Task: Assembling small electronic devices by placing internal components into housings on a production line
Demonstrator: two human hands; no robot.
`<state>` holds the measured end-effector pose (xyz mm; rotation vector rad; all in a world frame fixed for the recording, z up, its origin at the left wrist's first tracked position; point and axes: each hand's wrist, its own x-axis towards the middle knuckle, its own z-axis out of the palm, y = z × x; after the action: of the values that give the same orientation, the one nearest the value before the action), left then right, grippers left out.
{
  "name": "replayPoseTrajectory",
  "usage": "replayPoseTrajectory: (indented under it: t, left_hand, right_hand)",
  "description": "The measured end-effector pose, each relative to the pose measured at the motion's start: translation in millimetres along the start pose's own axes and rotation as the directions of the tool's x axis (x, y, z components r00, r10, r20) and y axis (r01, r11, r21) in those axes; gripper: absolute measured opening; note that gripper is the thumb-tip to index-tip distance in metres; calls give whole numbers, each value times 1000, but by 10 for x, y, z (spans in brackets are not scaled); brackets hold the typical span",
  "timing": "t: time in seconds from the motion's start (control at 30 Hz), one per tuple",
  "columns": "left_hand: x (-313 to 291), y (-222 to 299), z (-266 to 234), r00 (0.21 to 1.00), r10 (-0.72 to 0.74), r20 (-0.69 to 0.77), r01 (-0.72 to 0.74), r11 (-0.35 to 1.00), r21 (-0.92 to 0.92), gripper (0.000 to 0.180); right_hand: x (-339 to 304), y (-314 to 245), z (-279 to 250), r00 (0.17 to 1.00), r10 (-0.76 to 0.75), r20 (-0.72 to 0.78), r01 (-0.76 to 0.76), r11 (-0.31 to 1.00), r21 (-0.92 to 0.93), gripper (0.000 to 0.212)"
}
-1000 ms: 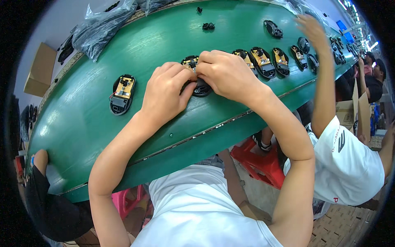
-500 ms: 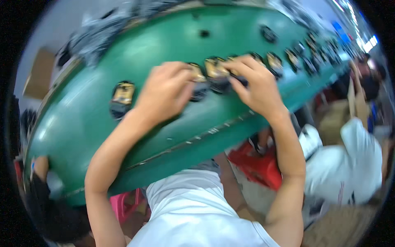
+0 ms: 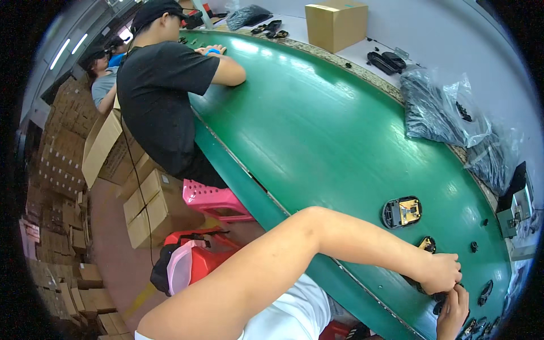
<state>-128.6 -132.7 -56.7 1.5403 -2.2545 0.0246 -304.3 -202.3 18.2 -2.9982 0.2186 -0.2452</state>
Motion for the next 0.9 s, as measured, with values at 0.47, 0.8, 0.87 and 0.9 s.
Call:
replayPoseTrajectory:
  t: [0.47,0.8,0.87,0.9]
  left_hand:
    - [58,-15,33,992,-104,-79,88,979,-184,13]
    - [50,54,52,997,-70,-39,67,995,-76,17]
    - [45,67,30,997,-61,-43,57,995,-78,17]
    - [50,49,39,996,-56,-65,51,995,-84,16]
  right_hand:
    - [18,106,104,964,-192,-185,192,981,-23,13]
    - [-112,26,244,928,274,-253,-248,960,130,11]
    - [-95,-20,213,929,289,-229,-282,957,64,9]
    - [-59,-32,207,926,308,-217,-302,951,62,10]
